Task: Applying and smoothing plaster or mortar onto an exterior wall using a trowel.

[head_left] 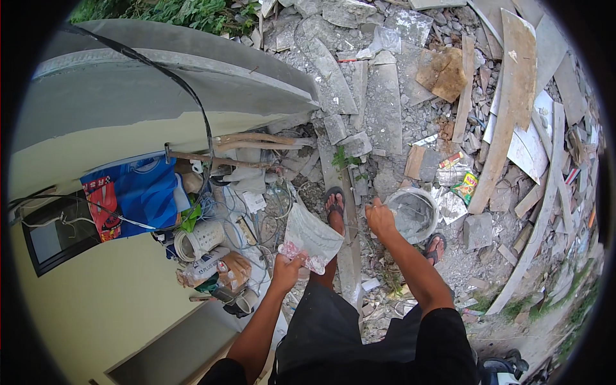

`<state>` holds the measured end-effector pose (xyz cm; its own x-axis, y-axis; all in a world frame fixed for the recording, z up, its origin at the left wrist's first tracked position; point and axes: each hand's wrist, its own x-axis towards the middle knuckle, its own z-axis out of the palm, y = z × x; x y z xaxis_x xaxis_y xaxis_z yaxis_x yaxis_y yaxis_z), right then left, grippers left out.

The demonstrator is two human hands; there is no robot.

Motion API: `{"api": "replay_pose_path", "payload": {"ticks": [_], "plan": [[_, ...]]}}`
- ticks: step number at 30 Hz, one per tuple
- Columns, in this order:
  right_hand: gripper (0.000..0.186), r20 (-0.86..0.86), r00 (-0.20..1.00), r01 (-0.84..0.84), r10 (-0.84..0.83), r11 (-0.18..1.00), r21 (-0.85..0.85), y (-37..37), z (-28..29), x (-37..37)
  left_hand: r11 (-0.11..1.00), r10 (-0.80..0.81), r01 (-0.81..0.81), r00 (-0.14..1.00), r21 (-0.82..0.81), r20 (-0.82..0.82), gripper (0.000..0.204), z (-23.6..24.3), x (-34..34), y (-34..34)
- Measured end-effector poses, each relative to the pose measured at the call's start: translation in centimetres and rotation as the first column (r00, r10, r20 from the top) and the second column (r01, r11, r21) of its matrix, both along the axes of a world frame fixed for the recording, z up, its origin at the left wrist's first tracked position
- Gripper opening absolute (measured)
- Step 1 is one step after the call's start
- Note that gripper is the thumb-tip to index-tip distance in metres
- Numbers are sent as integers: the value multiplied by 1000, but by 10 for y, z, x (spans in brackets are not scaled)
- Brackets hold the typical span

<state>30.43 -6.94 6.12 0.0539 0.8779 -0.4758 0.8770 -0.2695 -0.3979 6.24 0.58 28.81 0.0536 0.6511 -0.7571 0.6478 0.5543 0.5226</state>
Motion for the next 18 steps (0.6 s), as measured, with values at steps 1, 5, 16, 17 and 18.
{"api": "replay_pose_path", "payload": {"ticks": [1,5,16,17,18], "plan": [[17,-52,984,169,-170,985,-30,-1,42,18,996,86,-87,995,3,53,12,12,-6,2],[25,-221,809,581,-544,795,171,-50,202,115,945,296,-327,887,29,355,21,49,-10,17],[54,-768,147,613,-623,667,-424,-199,437,136,894,447,-281,505,-350,738,37,173,58,5],[54,-783,180,602,-596,696,-392,-188,444,132,895,440,-300,477,-330,761,37,189,68,8],[53,-757,471,635,-454,770,-66,-176,449,127,897,442,-227,417,-380,794,40,202,84,12]]}}
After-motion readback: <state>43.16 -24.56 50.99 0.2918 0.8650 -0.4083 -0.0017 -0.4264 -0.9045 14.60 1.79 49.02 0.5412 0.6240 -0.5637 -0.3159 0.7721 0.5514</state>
